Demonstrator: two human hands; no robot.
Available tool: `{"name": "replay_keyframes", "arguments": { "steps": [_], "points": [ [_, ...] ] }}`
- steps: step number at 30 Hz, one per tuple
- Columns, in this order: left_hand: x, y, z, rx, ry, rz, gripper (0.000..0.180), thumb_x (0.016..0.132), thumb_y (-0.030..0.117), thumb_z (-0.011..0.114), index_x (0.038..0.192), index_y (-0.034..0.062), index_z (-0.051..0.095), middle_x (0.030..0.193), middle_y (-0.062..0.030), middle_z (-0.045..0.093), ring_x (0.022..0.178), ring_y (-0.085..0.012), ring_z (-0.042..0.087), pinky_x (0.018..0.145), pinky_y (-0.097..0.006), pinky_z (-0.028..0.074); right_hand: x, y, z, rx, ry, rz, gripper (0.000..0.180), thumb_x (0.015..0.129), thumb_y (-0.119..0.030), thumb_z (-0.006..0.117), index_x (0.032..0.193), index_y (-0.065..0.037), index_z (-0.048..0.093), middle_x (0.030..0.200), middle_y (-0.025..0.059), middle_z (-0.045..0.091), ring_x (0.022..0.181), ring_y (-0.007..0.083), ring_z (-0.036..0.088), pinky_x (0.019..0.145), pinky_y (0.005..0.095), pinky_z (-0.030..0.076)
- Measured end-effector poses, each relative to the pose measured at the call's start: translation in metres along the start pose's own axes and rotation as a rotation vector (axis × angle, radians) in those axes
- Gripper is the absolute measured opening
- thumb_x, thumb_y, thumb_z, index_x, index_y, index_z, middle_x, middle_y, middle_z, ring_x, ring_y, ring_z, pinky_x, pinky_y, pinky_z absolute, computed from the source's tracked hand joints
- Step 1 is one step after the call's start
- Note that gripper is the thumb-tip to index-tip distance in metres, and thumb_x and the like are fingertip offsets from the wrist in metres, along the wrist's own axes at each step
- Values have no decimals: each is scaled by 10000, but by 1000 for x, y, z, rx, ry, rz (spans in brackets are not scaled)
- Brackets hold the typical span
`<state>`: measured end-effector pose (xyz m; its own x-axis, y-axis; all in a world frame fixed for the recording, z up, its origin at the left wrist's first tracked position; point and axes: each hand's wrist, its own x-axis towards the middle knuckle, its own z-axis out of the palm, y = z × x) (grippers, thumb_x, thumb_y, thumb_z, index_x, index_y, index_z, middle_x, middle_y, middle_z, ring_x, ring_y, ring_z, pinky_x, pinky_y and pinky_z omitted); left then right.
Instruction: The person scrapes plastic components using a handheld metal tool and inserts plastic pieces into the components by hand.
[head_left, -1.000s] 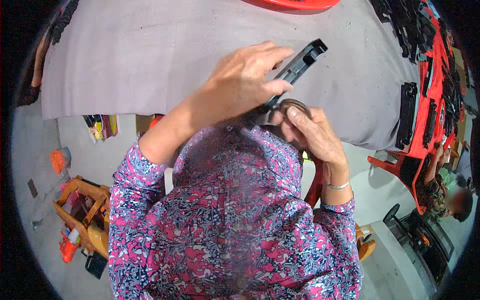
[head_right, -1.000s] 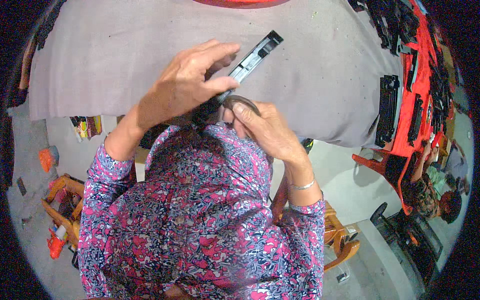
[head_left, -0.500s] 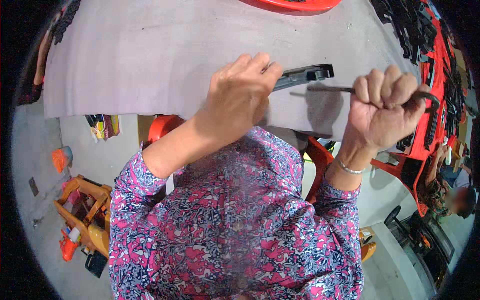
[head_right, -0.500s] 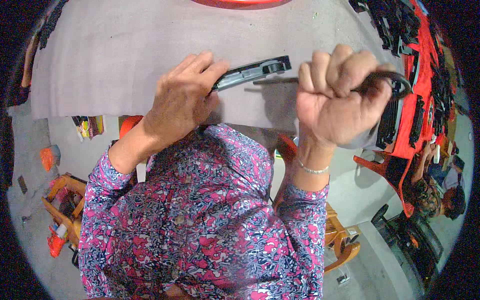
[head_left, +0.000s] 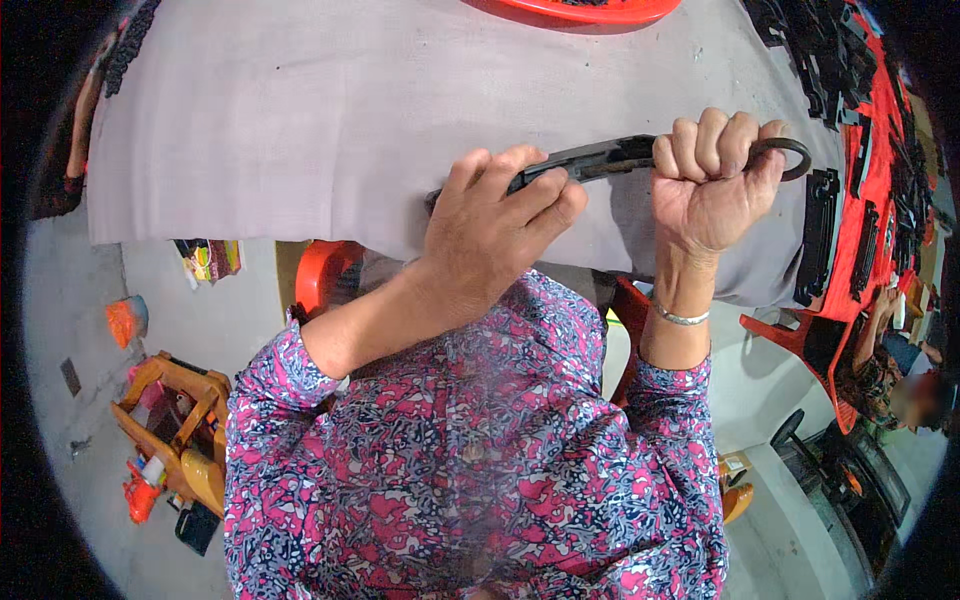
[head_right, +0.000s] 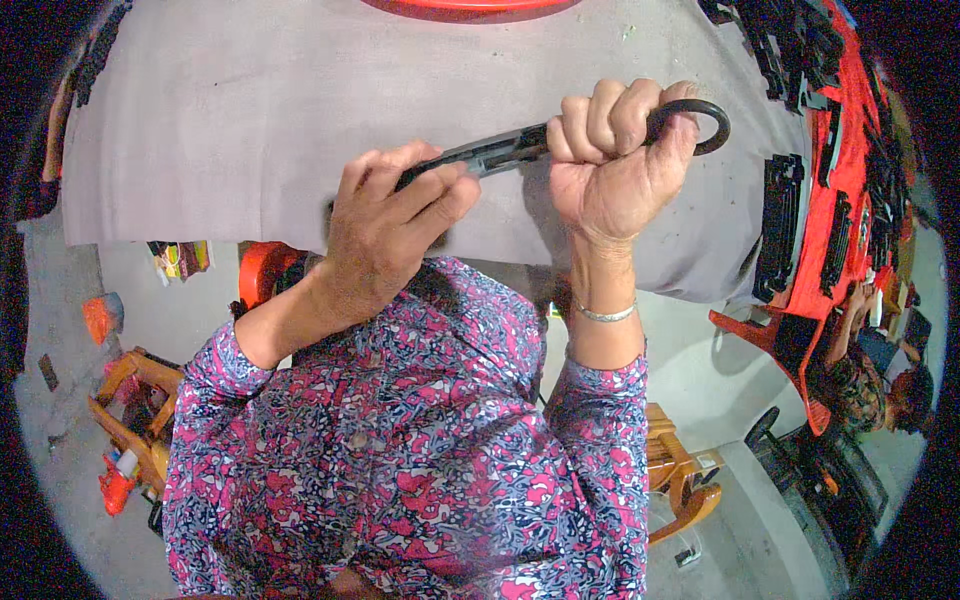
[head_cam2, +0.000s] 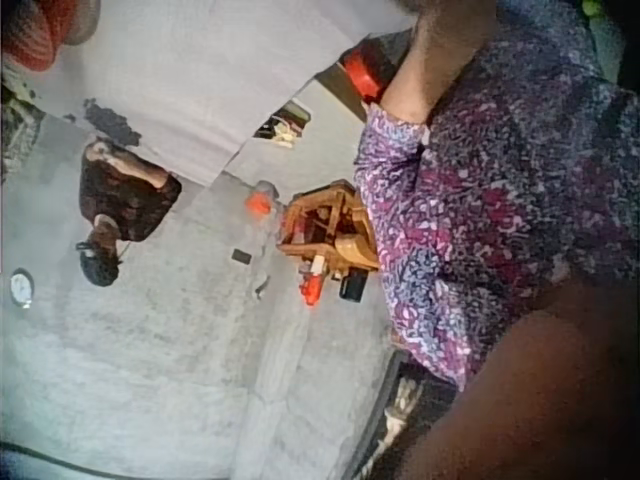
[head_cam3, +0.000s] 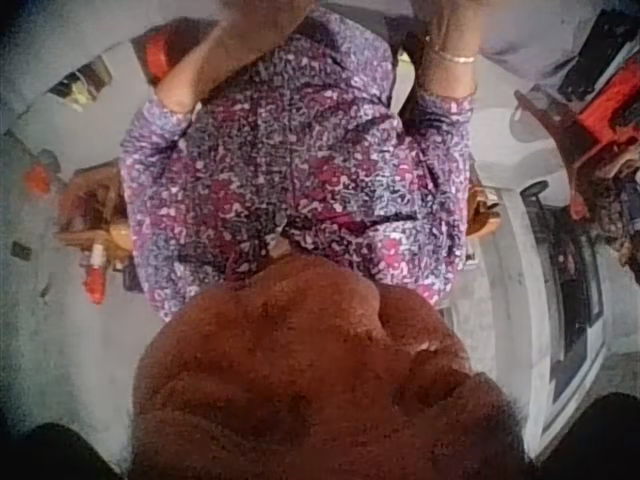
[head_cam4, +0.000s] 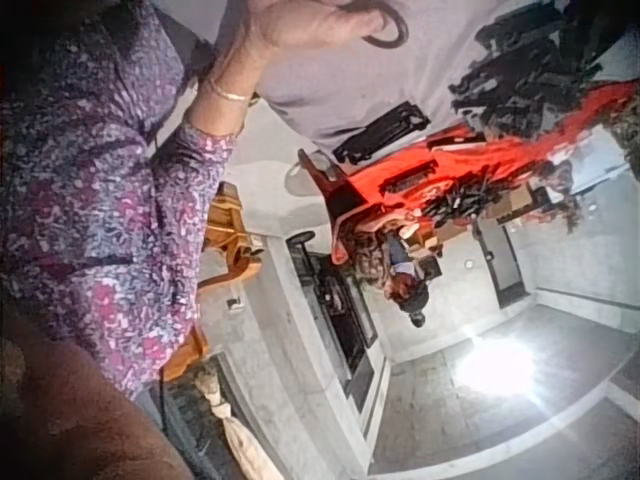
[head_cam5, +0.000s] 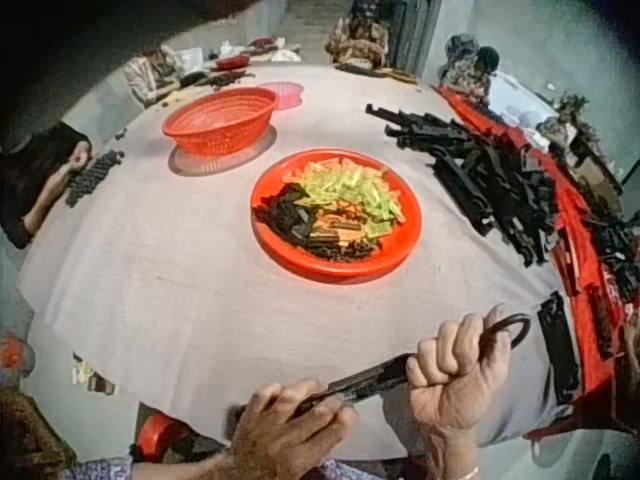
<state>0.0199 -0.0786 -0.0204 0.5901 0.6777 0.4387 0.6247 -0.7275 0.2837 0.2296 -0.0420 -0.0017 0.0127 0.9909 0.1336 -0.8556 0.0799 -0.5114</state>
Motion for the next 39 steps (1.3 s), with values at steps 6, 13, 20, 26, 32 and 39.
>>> {"name": "replay_keyframes", "arguments": {
  "steps": [6,13,20,26,32,39],
  "points": [
    [0,2,7,12,27,4,306,785,150,641,1091,149,648,1103,37,630,1105,-213,577,866,-394,431,3,0,-4,42,-16,18,539,1010,-511,366,638,-125,307,567,-30,223,501,111,175,460,284,163],
    [1,-3,12,-6,76,3,302,782,147,649,1084,137,653,1087,22,639,1067,-228,605,815,-378,469,2,1,-2,24,-24,-18,539,1014,-503,363,638,-122,302,569,-29,220,500,112,168,459,284,163],
    [2,-6,7,-15,53,24,300,793,149,638,1092,124,657,1078,7,647,1067,-243,607,839,-380,480,1,1,1,42,7,-24,538,1011,-512,369,640,-129,302,569,-27,225,497,110,166,457,282,161],
    [2,-1,2,-13,34,30,305,794,156,627,1096,122,659,1081,0,656,1057,-245,611,845,-381,482,-1,-3,2,17,-47,-23,539,1012,-515,364,640,-129,310,568,-25,232,494,108,175,455,279,163],
    [1,-2,3,-3,51,38,284,799,156,612,1077,119,658,1063,-1,657,1051,-241,613,830,-366,477,-1,-2,4,6,-54,-22,548,1016,-513,351,627,-130,305,563,-27,233,491,109,175,449,279,163],
    [1,-5,5,-9,44,51,285,812,162,600,1090,127,655,1081,0,654,1059,-243,612,830,-371,477,-1,4,0,-18,-30,11,561,1037,-491,298,608,-131,282,542,-26,214,480,111,151,438,288,152]
  ]
}}
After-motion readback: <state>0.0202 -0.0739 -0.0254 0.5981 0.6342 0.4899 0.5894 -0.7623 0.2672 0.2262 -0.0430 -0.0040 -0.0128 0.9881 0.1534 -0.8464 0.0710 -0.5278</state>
